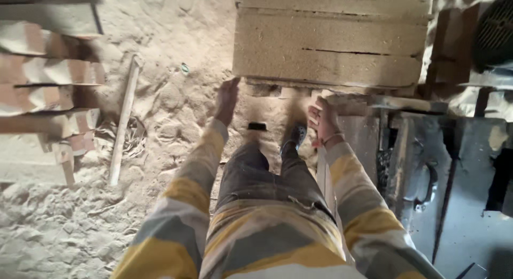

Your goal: The person feeds a large log into a bandsaw to cut it into planks. They guide the log through the blade, remove the cut planks, and stack them nearby. The person repeats this process with multiple logs.

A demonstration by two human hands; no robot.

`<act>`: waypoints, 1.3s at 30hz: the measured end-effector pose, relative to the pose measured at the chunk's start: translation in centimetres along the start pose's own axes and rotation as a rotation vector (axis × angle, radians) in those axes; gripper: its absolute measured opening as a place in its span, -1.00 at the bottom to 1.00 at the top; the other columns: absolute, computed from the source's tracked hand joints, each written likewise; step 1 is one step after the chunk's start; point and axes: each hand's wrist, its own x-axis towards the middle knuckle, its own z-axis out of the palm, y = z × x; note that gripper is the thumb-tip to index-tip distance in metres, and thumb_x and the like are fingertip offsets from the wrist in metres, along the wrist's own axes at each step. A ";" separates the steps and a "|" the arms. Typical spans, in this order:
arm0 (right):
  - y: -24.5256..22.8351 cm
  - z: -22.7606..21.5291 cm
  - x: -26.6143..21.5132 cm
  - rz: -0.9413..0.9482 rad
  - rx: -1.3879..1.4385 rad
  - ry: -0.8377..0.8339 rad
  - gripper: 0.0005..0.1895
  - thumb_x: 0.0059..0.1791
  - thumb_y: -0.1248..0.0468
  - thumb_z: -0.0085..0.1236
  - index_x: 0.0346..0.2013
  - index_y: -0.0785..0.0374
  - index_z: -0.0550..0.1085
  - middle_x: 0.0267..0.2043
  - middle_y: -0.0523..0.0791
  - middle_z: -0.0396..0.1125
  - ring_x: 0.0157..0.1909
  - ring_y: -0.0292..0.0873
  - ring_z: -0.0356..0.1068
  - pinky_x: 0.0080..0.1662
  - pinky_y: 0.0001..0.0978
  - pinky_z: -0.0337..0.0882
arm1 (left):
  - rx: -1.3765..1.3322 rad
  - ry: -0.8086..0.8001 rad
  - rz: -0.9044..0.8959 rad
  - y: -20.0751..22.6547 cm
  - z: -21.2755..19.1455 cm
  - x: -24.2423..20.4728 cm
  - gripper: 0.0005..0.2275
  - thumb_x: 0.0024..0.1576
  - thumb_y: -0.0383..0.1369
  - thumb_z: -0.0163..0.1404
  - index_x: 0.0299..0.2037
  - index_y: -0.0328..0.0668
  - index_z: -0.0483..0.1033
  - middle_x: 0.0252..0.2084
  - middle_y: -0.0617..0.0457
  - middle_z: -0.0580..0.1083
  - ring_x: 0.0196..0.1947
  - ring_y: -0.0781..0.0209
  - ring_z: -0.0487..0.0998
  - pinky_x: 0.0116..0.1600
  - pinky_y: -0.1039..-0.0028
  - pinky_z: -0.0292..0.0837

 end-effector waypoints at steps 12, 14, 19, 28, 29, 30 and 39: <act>4.6 2.2 -2.8 -0.018 0.395 0.324 -0.18 -0.03 -0.27 -0.01 0.36 0.15 0.25 0.20 0.00 0.38 0.23 -0.05 0.38 0.20 0.02 0.30 | 0.109 -0.332 0.118 -8.2 -1.2 19.7 -0.27 0.27 0.20 -0.30 0.49 -0.18 0.10 0.44 -0.25 0.25 0.41 -0.10 0.26 0.39 0.25 0.18; 4.6 4.3 -2.7 0.034 0.407 0.412 -0.16 -0.03 -0.28 -0.02 0.37 0.19 0.23 0.22 0.03 0.39 0.25 -0.02 0.39 0.21 0.05 0.32 | -0.005 -0.392 0.068 -7.4 0.0 20.5 -0.22 0.23 0.25 -0.28 0.52 -0.16 0.01 0.44 -0.21 0.25 0.40 -0.06 0.29 0.37 0.26 0.24; 4.4 8.8 -2.0 -0.001 0.470 0.362 -0.13 -0.02 -0.32 -0.14 0.42 0.17 0.18 0.29 0.03 0.34 0.31 -0.01 0.33 0.26 0.08 0.27 | -0.125 -0.485 0.017 -4.2 -0.8 17.4 -0.15 0.28 0.35 -0.25 0.53 -0.24 0.06 0.52 -0.18 0.23 0.47 0.00 0.24 0.48 0.22 0.17; -1.6 11.7 -0.2 -0.037 0.477 0.438 0.03 -0.12 -0.46 -0.28 0.51 0.02 0.07 0.40 0.04 0.18 0.41 0.04 0.18 0.27 0.34 0.14 | -0.289 -0.535 -1.139 1.9 -6.5 15.2 -0.06 0.02 0.46 -0.26 0.38 -0.19 0.14 0.20 -0.48 0.30 0.17 -0.50 0.37 0.13 -0.13 0.45; -1.6 11.7 0.1 -0.009 0.511 0.446 0.06 -0.15 -0.49 -0.28 0.52 -0.02 0.04 0.41 0.04 0.15 0.41 0.05 0.16 0.28 0.36 0.12 | -0.315 -0.562 -1.082 1.7 -6.1 15.0 -0.16 0.04 0.35 -0.17 0.38 -0.10 0.12 0.26 -0.37 0.28 0.22 -0.41 0.36 0.19 -0.16 0.44; -1.7 11.6 0.5 0.005 0.553 0.448 0.09 -0.16 -0.50 -0.27 0.52 0.01 0.04 0.43 0.06 0.13 0.41 0.07 0.17 0.27 0.40 0.09 | -0.346 -0.591 -1.022 1.2 -5.5 14.7 -0.24 0.05 0.23 -0.07 0.38 0.00 0.11 0.32 -0.27 0.27 0.27 -0.32 0.35 0.24 -0.19 0.42; -1.4 8.4 5.6 -0.060 1.023 0.443 0.17 -0.15 -0.59 -0.29 0.52 0.10 0.01 0.43 0.08 0.05 0.36 0.16 0.15 0.31 0.42 0.06 | -0.336 -0.723 -0.541 0.6 -5.6 12.5 -0.35 0.07 -0.15 0.19 0.34 -0.11 0.18 0.32 -0.28 0.27 0.29 -0.28 0.32 0.26 -0.17 0.34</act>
